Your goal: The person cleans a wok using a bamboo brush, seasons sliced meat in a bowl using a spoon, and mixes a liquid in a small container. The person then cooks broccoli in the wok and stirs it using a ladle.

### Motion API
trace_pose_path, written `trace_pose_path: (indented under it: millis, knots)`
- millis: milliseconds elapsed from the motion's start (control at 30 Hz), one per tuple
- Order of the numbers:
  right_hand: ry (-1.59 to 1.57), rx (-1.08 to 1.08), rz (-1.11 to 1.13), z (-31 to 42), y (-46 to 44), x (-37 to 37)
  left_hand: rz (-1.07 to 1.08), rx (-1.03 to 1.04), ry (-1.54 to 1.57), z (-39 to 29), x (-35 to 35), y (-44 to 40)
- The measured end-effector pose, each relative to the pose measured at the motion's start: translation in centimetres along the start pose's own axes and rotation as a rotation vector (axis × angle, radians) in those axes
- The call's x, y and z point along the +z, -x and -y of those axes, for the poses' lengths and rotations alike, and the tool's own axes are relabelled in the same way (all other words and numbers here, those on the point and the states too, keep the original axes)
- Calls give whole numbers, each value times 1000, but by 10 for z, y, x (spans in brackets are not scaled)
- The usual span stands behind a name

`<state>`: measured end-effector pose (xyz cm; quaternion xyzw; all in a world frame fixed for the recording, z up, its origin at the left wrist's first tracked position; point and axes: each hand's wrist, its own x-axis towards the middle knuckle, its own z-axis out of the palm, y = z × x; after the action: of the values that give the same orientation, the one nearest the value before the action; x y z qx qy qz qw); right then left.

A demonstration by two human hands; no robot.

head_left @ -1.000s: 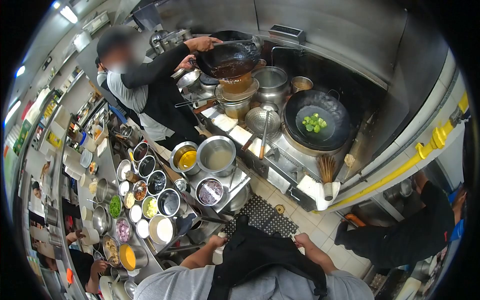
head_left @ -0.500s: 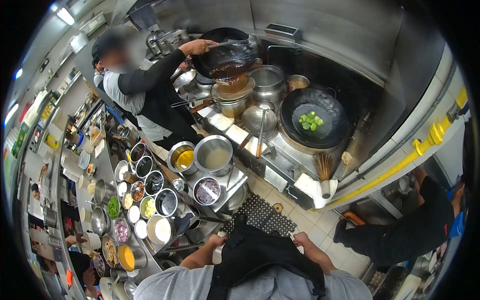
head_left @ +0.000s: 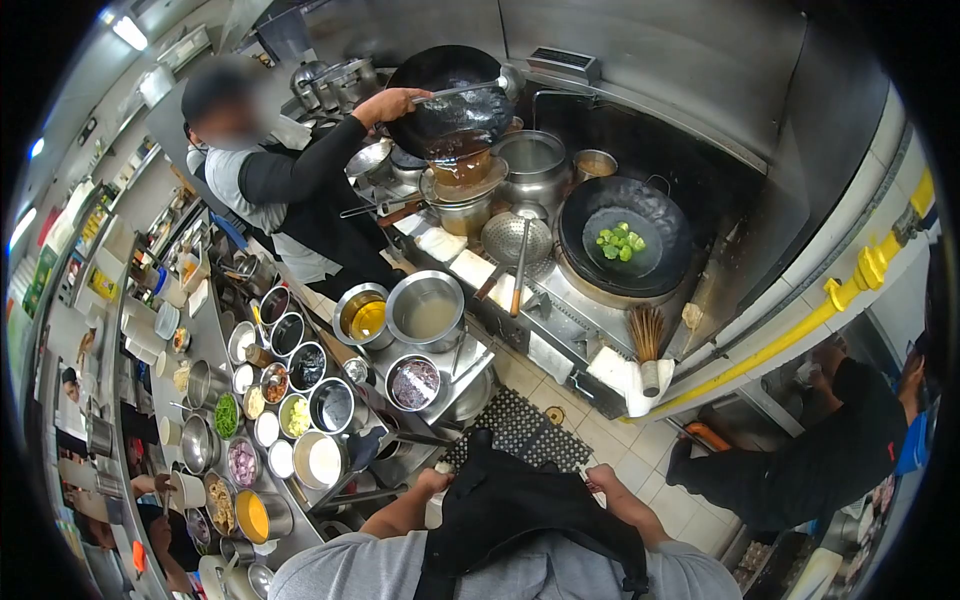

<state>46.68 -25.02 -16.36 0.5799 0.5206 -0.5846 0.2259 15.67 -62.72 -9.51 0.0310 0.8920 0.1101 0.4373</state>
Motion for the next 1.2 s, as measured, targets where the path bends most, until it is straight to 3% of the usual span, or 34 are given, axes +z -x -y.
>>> trace_pose_path:
  millis: [667, 800, 1033, 1133, 1200]
  knots:
    - [32, 3, 2, -3, -16, 0, 3, -22, 1, -4, -2, 8]
    - [13, -67, -29, -10, -22, 0, 39, 90, -138, -10, -4, 13]
    - [8, -31, -56, -11, -26, 2, -17, 74, -186, -8, -4, 8]
    - [144, -74, 0, -5, -18, 0, 25, 3, -75, -6, -6, 10]
    - [96, -62, -1, 1, -4, 0, -97, 29, -30, 4, -2, -1]
